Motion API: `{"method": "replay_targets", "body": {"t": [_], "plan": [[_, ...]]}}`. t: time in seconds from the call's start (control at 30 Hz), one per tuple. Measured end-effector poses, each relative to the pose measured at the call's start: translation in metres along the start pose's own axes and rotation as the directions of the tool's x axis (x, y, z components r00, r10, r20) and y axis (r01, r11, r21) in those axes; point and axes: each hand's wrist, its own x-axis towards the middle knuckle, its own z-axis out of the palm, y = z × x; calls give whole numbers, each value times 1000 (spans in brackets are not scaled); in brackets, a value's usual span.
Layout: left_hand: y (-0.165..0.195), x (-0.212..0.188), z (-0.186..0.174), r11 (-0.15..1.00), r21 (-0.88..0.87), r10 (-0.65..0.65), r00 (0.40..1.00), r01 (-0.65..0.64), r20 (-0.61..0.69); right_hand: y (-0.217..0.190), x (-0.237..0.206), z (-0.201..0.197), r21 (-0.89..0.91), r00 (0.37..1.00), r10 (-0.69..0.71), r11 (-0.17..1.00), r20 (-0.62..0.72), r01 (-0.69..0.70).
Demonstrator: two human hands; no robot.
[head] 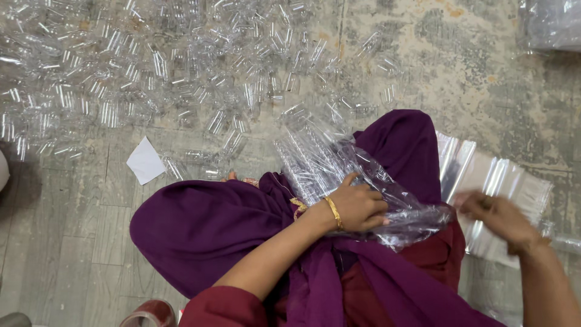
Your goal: The person sits on the floor and packs clear plastic tubes into a transparent plastic bag, gathering tubes from the floor a handful at a time and sliding them into the bag on their lap. They then twist and close the filled bag and set it aside before starting on another bag.
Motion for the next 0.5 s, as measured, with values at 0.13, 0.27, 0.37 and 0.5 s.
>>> {"method": "replay_targets", "body": {"t": [0.13,0.27,0.37,0.5], "plan": [[15,-1,-4,999,28,36,996,-38,80,-85,35,-14,-158,831,-450,893,-326,422],[34,-4,-10,999,-48,-4,957,18,289,-218,112,45,10,682,-731,682,-1,731],[29,-12,-21,956,-292,78,982,-24,174,-288,159,115,-125,725,-659,717,202,686],[-62,-56,-80,897,-399,-264,954,189,-143,-285,168,176,-263,695,-706,651,137,712]]}}
